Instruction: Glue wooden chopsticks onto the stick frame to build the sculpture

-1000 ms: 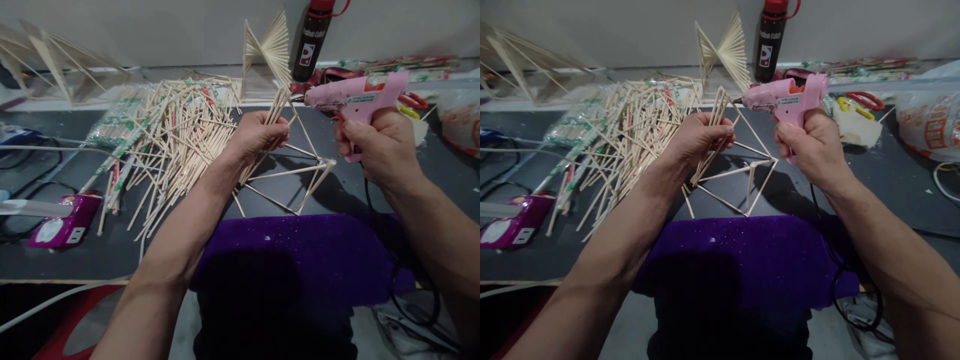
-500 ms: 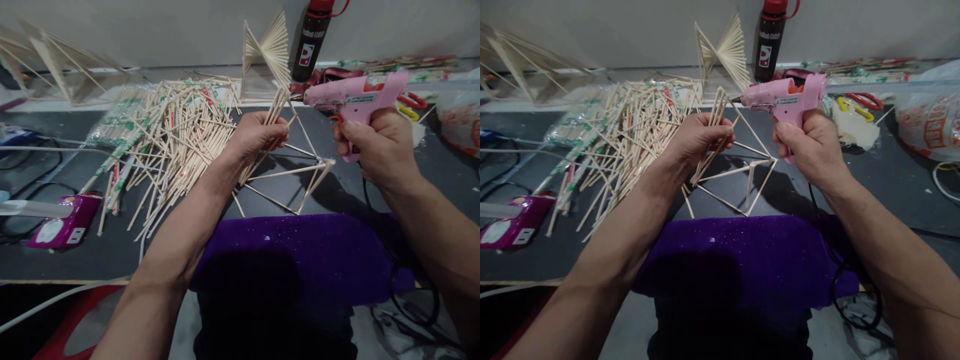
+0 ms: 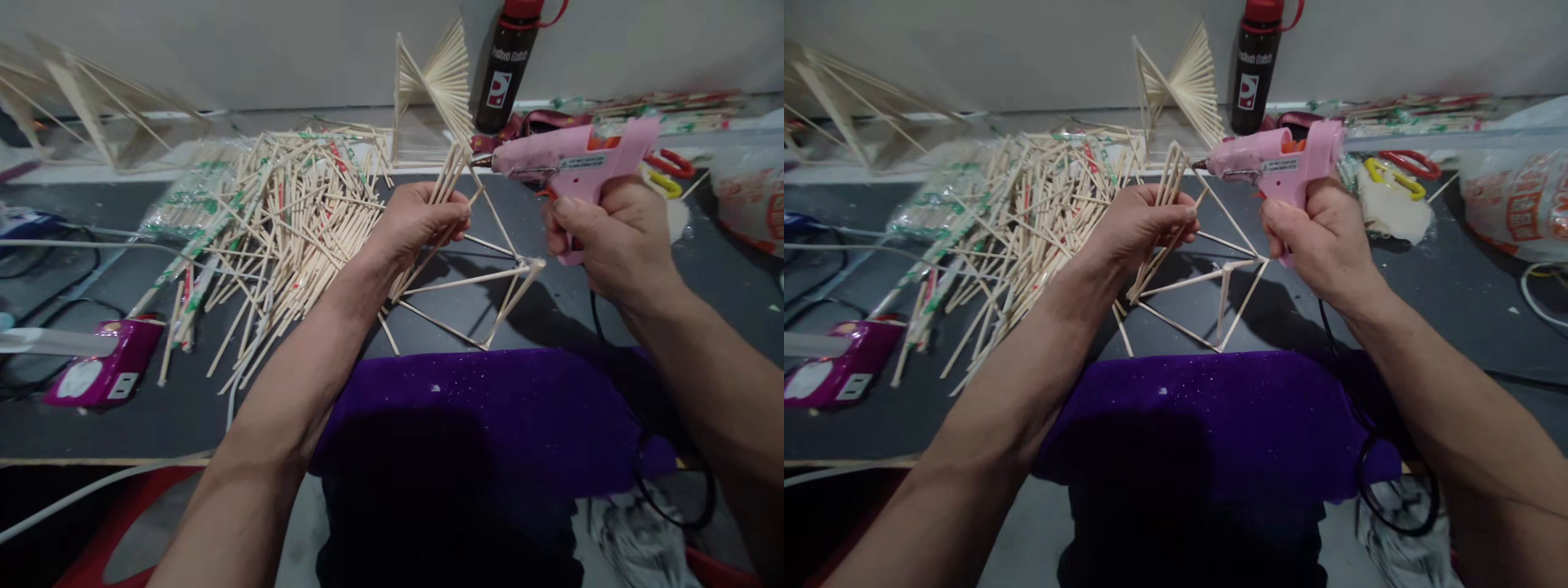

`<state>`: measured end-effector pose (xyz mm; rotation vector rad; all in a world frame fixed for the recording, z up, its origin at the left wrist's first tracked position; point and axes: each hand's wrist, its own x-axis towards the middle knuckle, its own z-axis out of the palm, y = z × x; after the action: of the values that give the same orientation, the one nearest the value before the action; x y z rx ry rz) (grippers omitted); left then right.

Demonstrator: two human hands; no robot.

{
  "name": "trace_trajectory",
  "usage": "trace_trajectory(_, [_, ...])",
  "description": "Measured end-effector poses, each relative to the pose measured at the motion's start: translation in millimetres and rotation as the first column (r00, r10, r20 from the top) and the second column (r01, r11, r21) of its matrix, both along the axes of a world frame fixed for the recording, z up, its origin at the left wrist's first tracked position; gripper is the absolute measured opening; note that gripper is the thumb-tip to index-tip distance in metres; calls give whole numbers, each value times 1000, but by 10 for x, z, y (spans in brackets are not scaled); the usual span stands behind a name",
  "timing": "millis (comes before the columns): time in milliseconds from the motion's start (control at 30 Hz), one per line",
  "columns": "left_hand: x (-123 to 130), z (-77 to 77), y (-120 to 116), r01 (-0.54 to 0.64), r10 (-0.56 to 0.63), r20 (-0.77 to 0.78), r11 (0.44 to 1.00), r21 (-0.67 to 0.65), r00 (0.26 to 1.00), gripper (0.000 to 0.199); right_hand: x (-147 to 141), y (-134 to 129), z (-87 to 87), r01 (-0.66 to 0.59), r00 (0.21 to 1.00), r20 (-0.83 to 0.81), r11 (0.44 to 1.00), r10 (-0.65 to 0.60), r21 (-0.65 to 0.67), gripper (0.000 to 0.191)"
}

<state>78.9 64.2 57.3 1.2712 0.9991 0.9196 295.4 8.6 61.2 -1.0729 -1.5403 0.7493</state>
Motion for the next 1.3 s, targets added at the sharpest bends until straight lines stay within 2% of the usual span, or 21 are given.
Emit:
trace_trajectory(200, [-6,5,-9,1,-1,15,1000,2,1000,9,8,0,9,1,1000,-4,1000,-1,8,23])
trace_trajectory(400, [-2,11,-10,6,-6,23,1000,-5,1000,9,-24,-11,16,26,998,-60,1000,-25,12,17])
trace_trajectory(667, [-6,2,-4,0,0,4,1000,-9,1000,8,7,-29,23,33,999,-26,998,-34,-55,17])
trace_trajectory(867, [0,-4,-2,-12,12,-8,1000,-1,1000,7,-35,-41,55,35,995,-91,997,-41,-64,10])
trace_trajectory(1167, [-10,-13,15,1,-1,3,1000,-5,1000,6,18,-33,82,84,992,-89,992,-93,-96,7])
trace_trajectory(1300, [-18,-19,25,3,-3,4,1000,-4,1000,7,14,-26,78,33,986,-159,996,-47,-87,5])
